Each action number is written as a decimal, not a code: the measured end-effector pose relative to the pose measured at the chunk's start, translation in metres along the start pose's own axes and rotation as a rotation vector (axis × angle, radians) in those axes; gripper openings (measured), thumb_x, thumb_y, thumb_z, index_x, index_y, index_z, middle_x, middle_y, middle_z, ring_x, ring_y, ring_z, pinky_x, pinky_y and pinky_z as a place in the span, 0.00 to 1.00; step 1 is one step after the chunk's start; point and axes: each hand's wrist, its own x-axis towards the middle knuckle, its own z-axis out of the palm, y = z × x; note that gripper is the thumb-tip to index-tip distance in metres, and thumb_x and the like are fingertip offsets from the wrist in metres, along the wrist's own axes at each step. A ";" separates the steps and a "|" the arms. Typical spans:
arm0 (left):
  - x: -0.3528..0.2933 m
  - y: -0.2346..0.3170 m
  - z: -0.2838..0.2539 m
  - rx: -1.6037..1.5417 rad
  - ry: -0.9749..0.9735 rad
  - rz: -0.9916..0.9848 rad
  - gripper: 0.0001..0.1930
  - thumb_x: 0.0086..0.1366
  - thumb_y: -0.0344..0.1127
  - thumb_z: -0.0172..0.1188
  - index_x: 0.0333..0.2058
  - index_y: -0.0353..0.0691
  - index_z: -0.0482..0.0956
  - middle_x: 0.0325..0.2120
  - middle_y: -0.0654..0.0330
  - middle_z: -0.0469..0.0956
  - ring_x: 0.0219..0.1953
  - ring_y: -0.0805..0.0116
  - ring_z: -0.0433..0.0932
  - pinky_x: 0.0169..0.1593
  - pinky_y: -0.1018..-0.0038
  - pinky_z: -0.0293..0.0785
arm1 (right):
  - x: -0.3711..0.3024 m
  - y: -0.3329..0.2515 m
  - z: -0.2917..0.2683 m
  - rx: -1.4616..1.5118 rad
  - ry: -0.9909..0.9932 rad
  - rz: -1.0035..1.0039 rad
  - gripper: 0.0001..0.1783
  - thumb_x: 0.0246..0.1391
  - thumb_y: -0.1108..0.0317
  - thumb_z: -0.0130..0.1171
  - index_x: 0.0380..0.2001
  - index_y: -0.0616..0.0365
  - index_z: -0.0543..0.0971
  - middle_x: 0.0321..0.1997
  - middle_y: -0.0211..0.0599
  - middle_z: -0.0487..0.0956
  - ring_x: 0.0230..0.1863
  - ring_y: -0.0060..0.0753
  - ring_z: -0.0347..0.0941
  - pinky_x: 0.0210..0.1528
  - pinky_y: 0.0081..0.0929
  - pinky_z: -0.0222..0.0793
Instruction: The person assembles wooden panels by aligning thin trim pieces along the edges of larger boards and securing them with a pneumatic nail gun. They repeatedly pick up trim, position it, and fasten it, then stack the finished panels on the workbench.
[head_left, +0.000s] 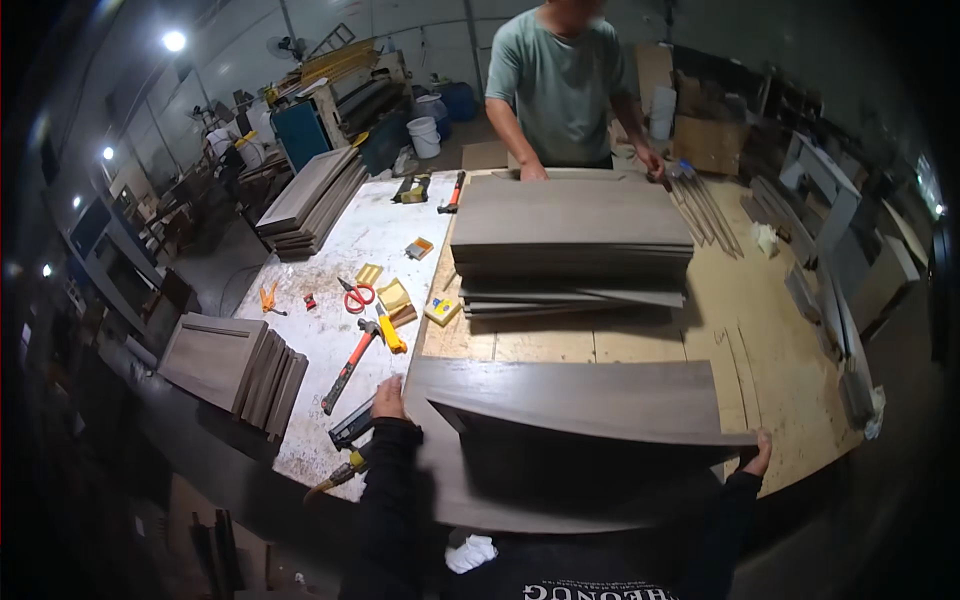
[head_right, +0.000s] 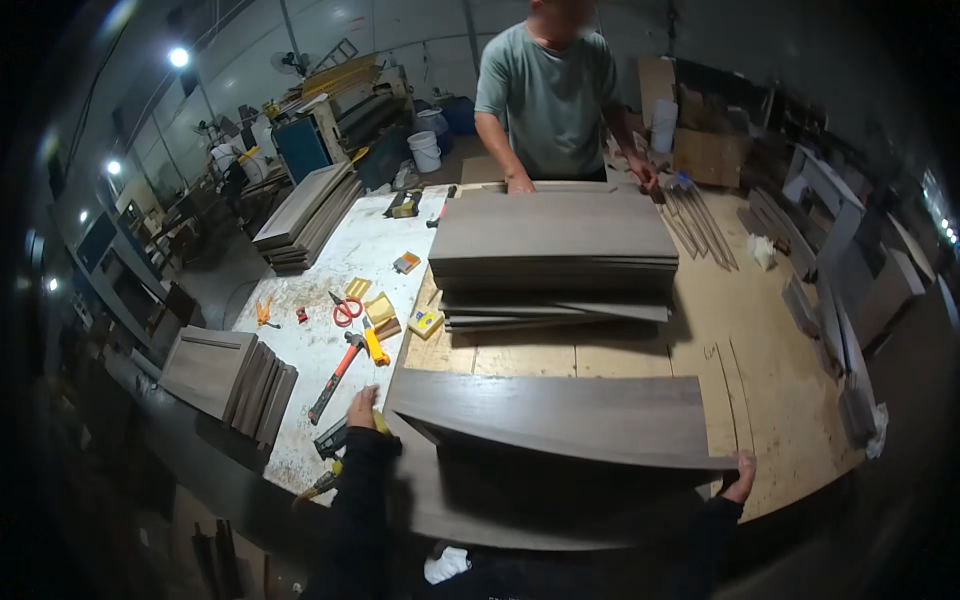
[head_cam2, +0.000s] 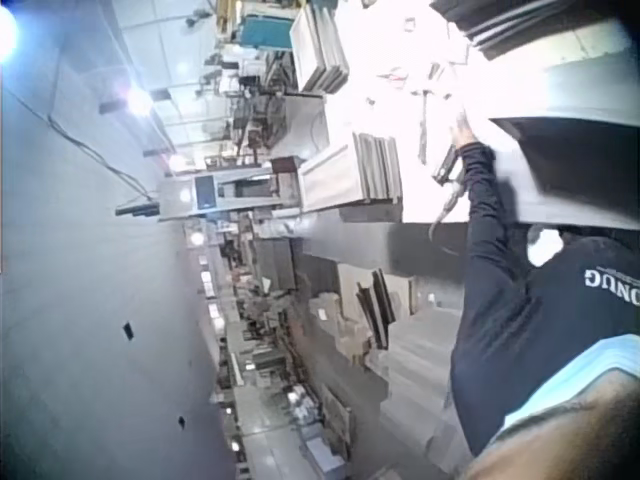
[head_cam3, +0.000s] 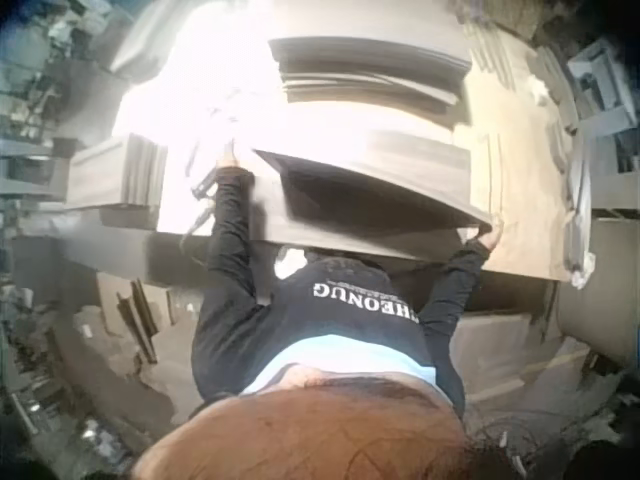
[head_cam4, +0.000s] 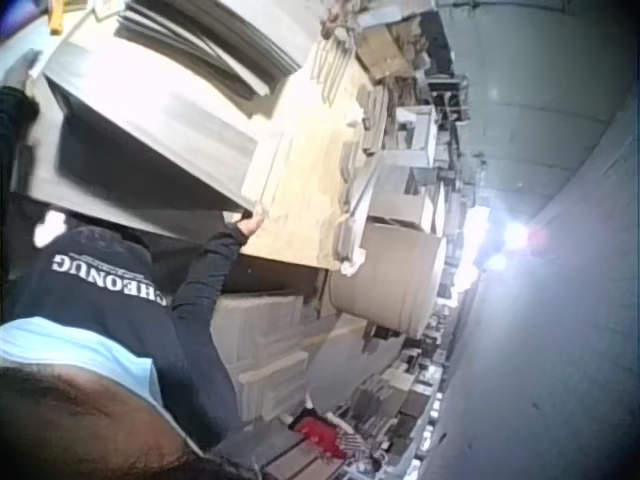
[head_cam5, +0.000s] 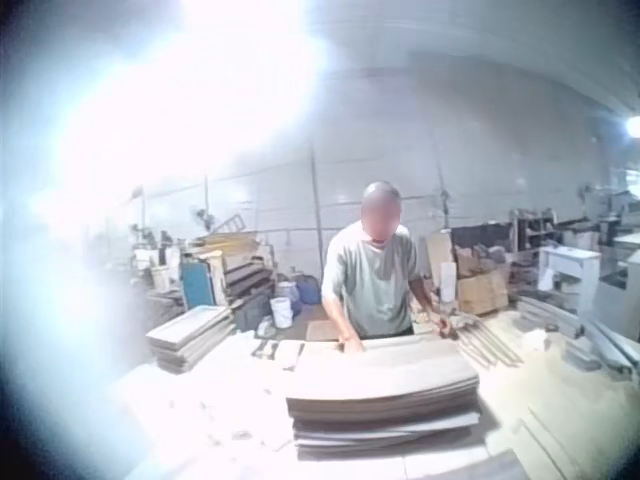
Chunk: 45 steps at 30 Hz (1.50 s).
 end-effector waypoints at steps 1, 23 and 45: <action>0.010 -0.001 0.001 0.050 -0.006 -0.081 0.17 0.56 0.44 0.56 0.37 0.36 0.76 0.32 0.50 0.74 0.38 0.57 0.73 0.46 0.67 0.66 | 0.010 -0.001 -0.015 -0.074 0.048 -0.074 0.19 0.47 0.55 0.50 0.36 0.59 0.74 0.34 0.34 0.72 0.38 0.33 0.67 0.42 0.32 0.63; -0.001 0.079 -0.104 -0.396 -0.419 -0.253 0.14 0.59 0.44 0.54 0.32 0.36 0.73 0.22 0.61 0.74 0.26 0.75 0.72 0.31 0.79 0.68 | -0.002 -0.072 0.100 -0.307 -0.354 -0.109 0.19 0.47 0.60 0.54 0.40 0.59 0.72 0.37 0.34 0.72 0.41 0.31 0.66 0.43 0.32 0.64; -0.187 0.348 0.124 0.390 -1.027 0.645 0.27 0.44 0.26 0.63 0.47 0.44 0.70 0.26 0.54 0.76 0.29 0.56 0.78 0.33 0.70 0.72 | -0.044 -0.054 0.070 -0.197 -0.647 -0.171 0.19 0.48 0.68 0.60 0.43 0.59 0.70 0.33 0.30 0.74 0.35 0.20 0.68 0.40 0.21 0.66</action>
